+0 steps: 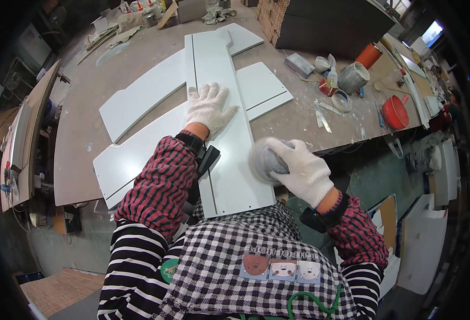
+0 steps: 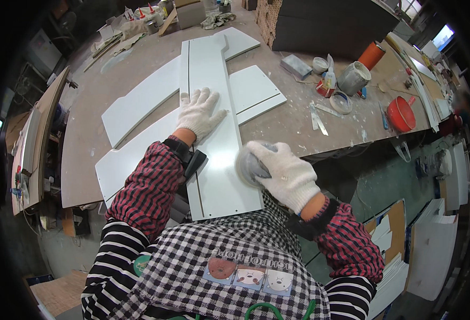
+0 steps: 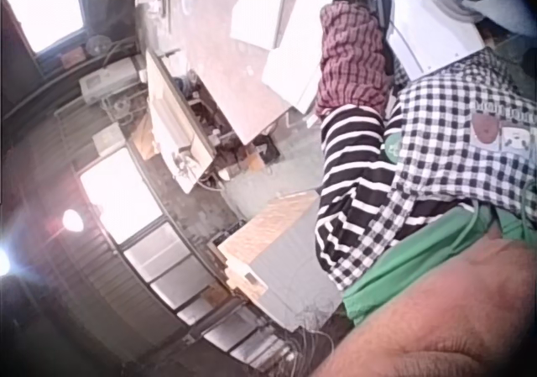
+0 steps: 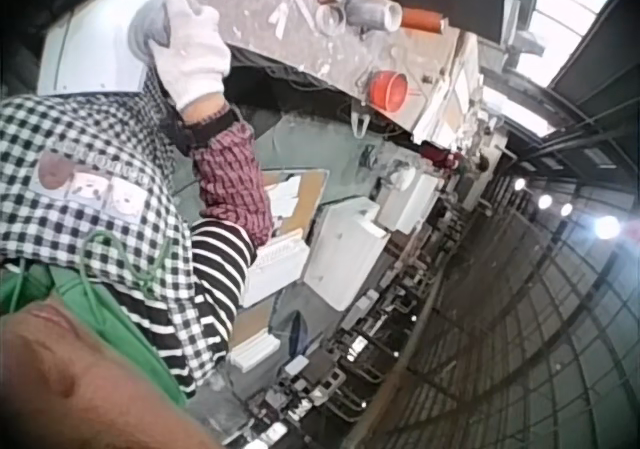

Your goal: Sanding the edges of white furniture panels and applying adhesive for assembly.

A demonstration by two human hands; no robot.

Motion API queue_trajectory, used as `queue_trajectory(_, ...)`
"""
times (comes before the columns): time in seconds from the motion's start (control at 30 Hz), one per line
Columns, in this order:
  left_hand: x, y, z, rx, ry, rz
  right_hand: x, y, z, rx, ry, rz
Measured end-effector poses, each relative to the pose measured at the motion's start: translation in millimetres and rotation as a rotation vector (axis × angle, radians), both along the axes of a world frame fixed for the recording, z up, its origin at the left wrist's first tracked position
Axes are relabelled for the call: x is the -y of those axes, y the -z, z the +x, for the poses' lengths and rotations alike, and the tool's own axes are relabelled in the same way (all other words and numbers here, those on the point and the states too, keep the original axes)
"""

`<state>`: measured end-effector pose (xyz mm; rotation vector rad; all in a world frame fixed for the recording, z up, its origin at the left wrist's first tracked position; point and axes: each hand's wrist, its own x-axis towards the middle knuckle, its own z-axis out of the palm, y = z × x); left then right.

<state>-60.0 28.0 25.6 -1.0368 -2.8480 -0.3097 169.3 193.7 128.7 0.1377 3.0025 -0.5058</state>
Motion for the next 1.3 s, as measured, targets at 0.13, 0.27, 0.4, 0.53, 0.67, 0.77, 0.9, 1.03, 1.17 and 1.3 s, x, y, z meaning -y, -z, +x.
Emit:
queue_trajectory(0.13, 0, -2, 0, 0.01, 0.002, -0.005, -10, -5, 35, 0.095, 0.026, 0.005)
queue_trajectory(0.27, 0, -8, 0, 0.038, 0.009, -0.012, -30, 4, 66, 0.049, 0.139, 0.047)
queue_trajectory(0.4, 1, -1, -1, -0.039, 0.005, 0.019, -47, 28, 87, -0.172, 0.192, -0.073)
queue_trajectory(0.53, 0, -7, 1, -0.013, 0.011, 0.001, -41, 46, 98, -0.102, 0.214, -0.385)
queue_trajectory(0.67, -1, -6, 1, 0.004, 0.003, -0.023, -35, 53, 92, -0.026, 0.204, -0.505)
queue_trajectory(0.77, -2, -3, 1, -0.009, 0.007, -0.014, -35, 54, 77, -0.084, 0.133, -0.53)
queue_trajectory(0.9, 0, -2, 0, 0.011, -0.018, -0.016, -38, 56, 64, -0.04, 0.147, -0.474)
queue_trajectory(1.03, -4, -13, 2, 0.069, -0.007, -0.072, -41, 61, 77, -0.015, 0.195, -0.485)
queue_trajectory(1.17, -2, -6, -1, 0.039, -0.033, -0.081, -35, 57, 72, -0.051, 0.175, -0.444)
queue_trajectory(1.3, -3, 3, -2, -0.053, -0.011, 0.02, -32, 54, 67, -0.082, 0.15, -0.44)
